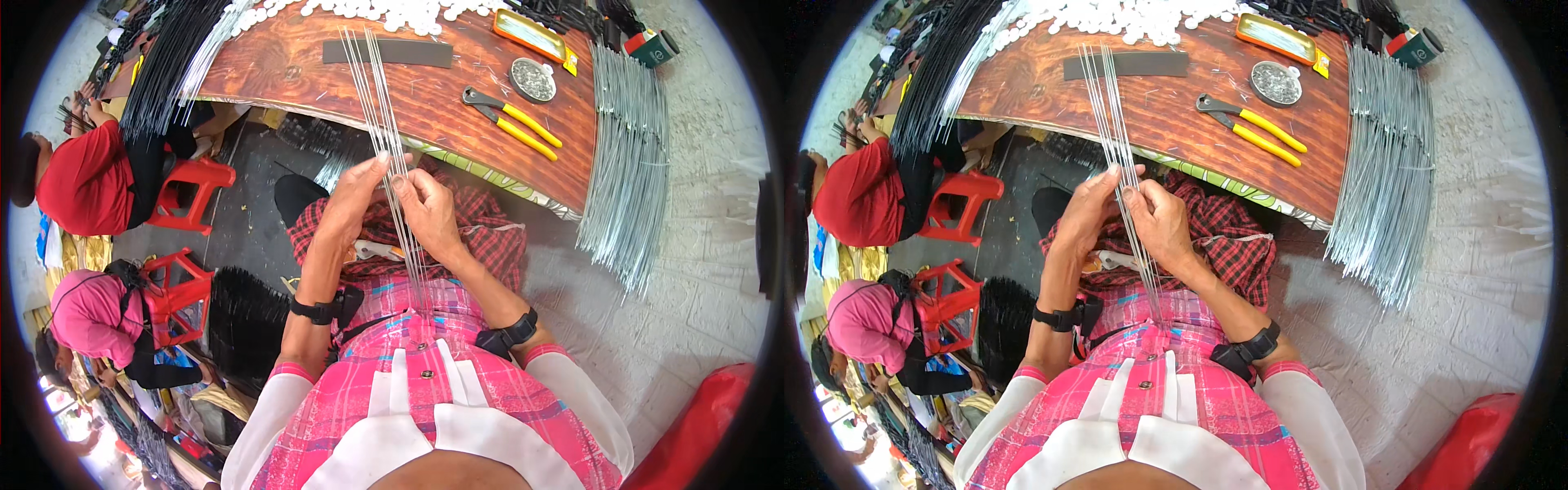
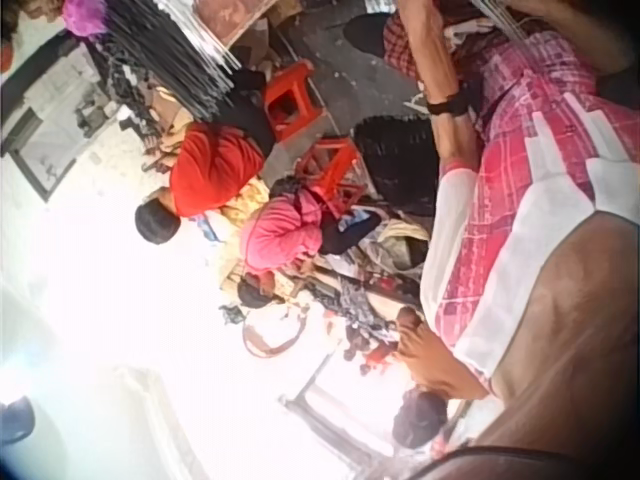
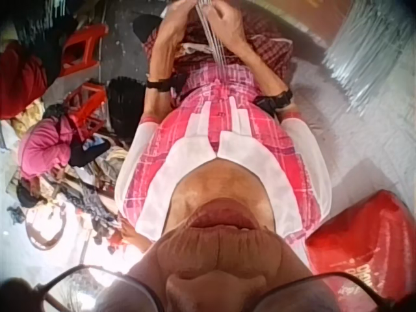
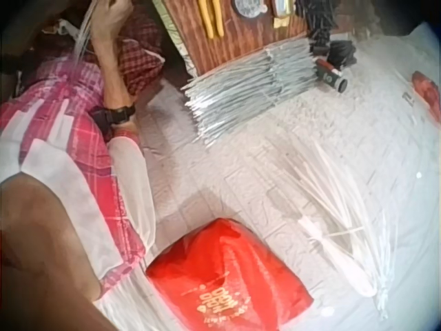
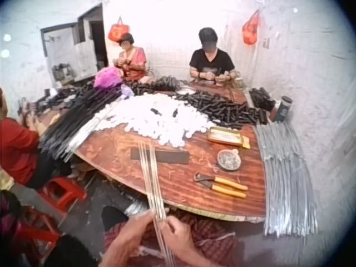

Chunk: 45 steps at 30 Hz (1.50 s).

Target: Assemble umbrella components by inserting metal ribs into a plastic center piece and securing them with pliers.

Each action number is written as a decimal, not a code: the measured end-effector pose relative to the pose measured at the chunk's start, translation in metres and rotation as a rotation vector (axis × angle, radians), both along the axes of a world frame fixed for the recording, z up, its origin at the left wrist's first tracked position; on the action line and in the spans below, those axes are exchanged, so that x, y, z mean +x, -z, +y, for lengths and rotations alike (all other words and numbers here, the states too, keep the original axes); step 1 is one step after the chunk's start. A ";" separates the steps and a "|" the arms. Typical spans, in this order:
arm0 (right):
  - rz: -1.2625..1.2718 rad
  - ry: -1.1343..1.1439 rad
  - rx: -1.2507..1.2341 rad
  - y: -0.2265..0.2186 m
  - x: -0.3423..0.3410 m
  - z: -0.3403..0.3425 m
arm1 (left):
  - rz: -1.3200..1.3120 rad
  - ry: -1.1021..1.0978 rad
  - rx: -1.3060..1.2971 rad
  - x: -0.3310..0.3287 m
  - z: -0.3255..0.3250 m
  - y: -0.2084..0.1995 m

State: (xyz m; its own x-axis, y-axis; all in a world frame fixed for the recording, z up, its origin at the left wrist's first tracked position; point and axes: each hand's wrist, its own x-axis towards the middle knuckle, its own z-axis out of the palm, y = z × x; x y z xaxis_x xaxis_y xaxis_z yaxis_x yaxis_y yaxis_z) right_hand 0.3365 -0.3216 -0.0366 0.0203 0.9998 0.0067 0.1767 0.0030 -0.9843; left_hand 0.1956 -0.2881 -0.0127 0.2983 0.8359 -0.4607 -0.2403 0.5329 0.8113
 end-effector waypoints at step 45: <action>0.039 0.057 -0.057 0.007 -0.007 0.013 | 0.048 -0.118 0.105 -0.016 0.017 0.022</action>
State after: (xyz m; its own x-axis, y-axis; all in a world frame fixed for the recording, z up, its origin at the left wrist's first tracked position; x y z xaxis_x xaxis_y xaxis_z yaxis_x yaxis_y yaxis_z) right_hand 0.3295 -0.3088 -0.0433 0.0765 0.9957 -0.0526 0.1369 -0.0627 -0.9886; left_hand 0.1799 -0.2712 -0.0343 0.1750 0.9083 -0.3800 -0.2558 0.4147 0.8732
